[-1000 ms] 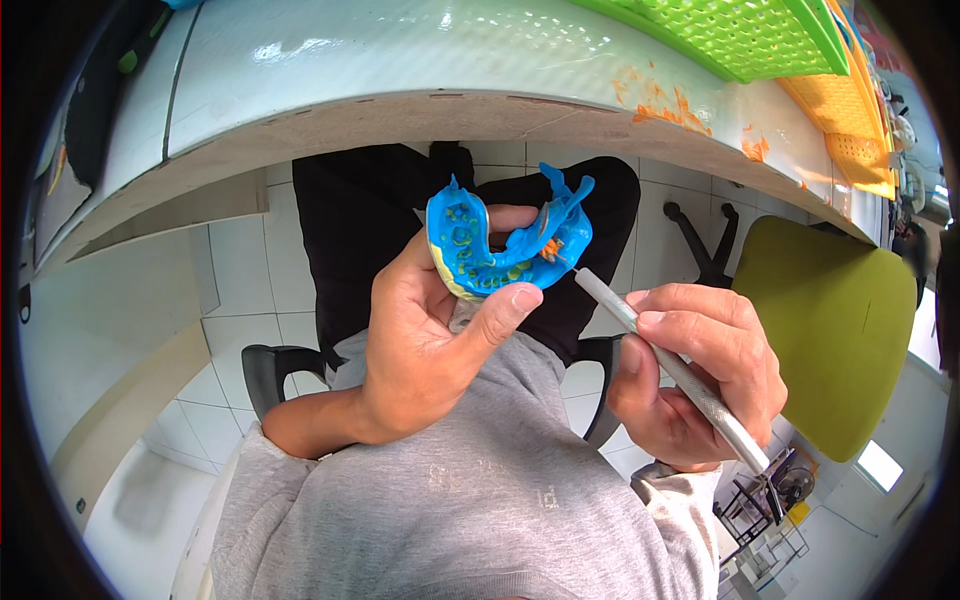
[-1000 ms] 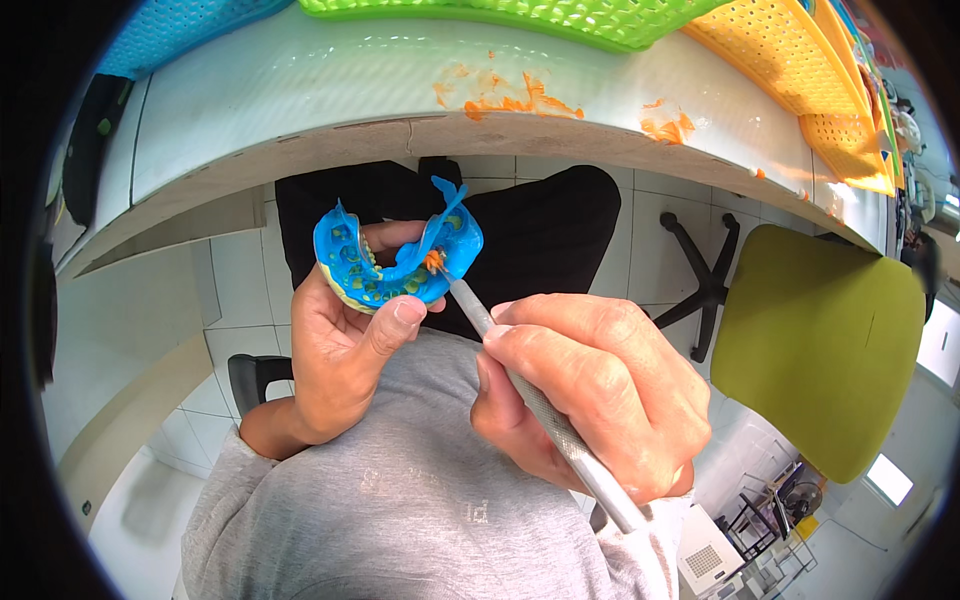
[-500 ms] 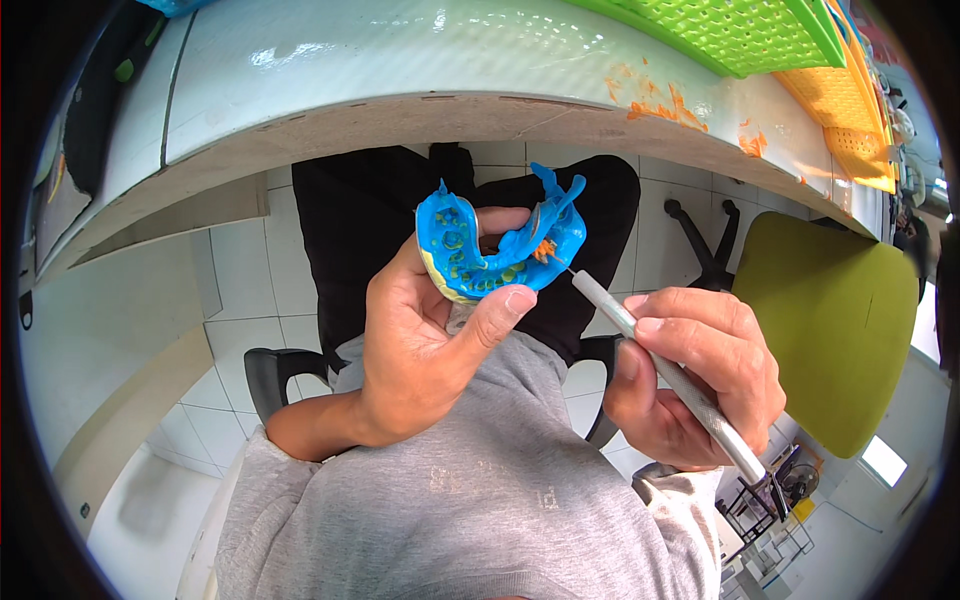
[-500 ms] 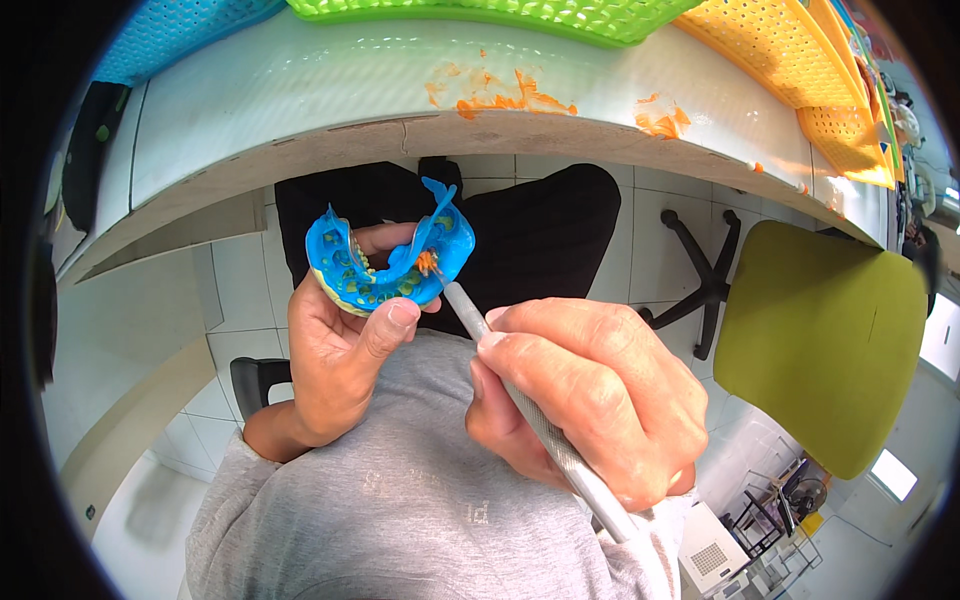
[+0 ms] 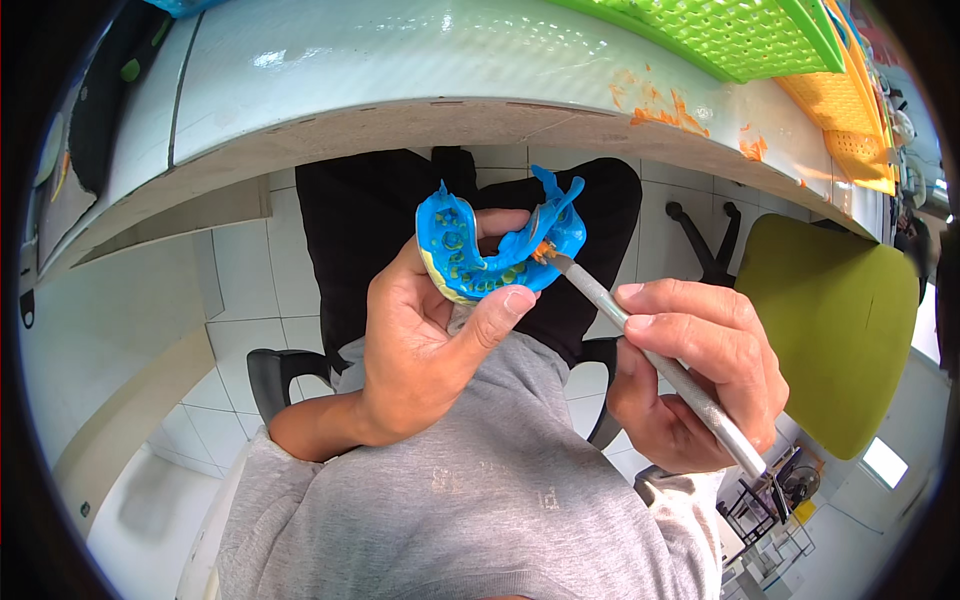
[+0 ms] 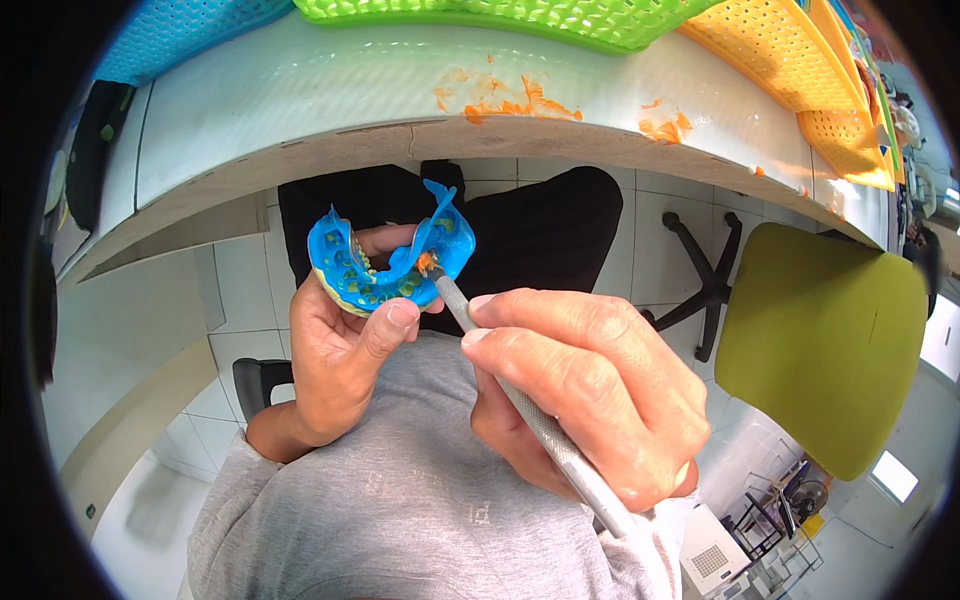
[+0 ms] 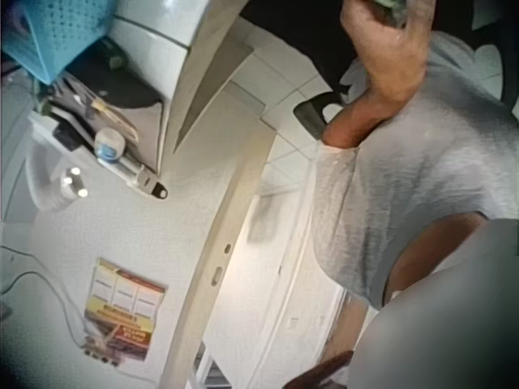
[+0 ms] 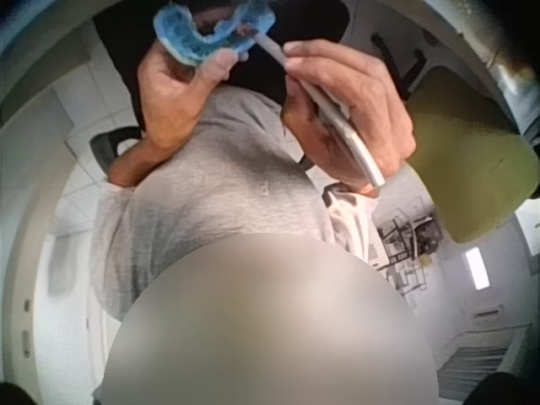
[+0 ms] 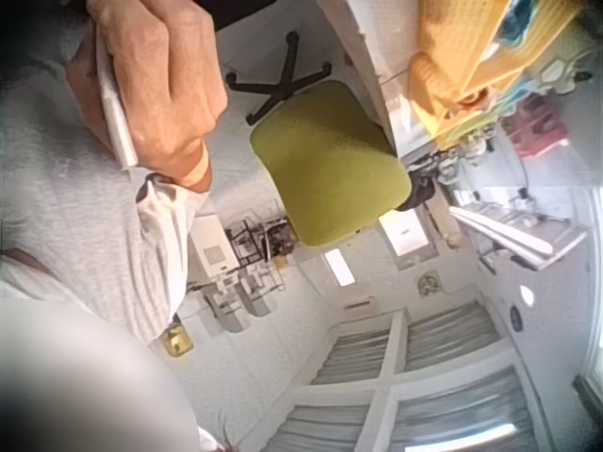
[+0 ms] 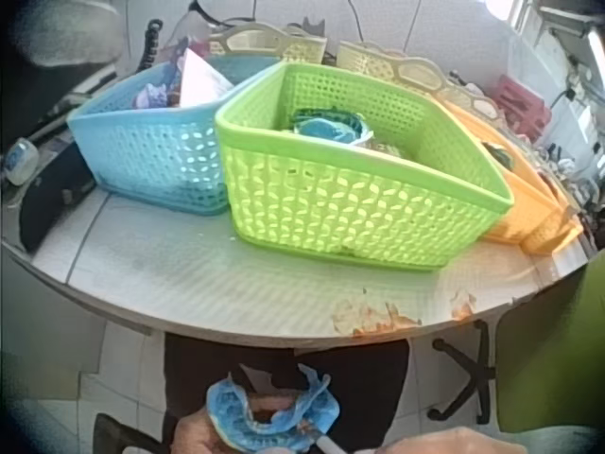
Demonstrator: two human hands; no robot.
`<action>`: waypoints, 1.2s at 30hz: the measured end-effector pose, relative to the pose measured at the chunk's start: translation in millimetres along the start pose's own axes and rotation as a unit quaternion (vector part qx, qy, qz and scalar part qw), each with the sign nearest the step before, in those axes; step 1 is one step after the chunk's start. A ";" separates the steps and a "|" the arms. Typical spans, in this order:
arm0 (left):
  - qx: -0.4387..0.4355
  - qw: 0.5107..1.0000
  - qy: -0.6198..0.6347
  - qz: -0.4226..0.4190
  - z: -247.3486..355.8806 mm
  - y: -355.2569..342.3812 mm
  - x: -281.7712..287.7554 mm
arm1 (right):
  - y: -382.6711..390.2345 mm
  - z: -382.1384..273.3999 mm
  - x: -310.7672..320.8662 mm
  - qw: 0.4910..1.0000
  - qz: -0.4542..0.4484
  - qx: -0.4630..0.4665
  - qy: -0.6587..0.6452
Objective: The recorder uses a brush and a probe to apply a colored material and refine details on a blue dental impression tray.
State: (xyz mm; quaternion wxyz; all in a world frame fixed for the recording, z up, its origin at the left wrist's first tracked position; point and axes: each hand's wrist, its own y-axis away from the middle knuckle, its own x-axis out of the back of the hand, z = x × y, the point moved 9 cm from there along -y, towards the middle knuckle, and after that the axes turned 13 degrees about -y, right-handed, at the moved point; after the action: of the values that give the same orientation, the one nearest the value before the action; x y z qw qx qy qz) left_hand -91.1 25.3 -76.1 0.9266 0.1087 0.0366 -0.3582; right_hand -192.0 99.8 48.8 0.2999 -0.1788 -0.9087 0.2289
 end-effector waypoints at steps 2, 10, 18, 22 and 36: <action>0.001 1.000 0.001 0.002 -0.3 0.2 0.7 | 1.5 -2.0 -0.3 1.000 -0.005 0.013 -0.002; 0.004 1.000 0.002 -0.002 0.9 0.7 -0.7 | 2.4 -5.9 -0.8 0.999 -0.008 0.026 0.019; 0.018 0.999 0.039 -0.021 -0.5 0.7 -1.4 | 3.3 -7.3 -2.2 0.999 -0.009 0.036 0.033; 0.011 0.999 0.041 -0.023 1.7 1.0 -1.9 | 1.2 -8.3 -1.2 0.999 -0.022 0.033 0.028; 0.054 0.994 0.080 -0.052 -2.0 1.3 -5.2 | -3.7 -4.8 -2.5 0.997 -0.059 0.038 -0.023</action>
State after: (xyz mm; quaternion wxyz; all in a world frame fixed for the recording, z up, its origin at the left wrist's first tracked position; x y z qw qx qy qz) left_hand -94.1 30.1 -77.1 0.8937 0.1847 0.0964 -0.3973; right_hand -187.8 97.1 53.0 0.2985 -0.1084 -0.9148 0.2495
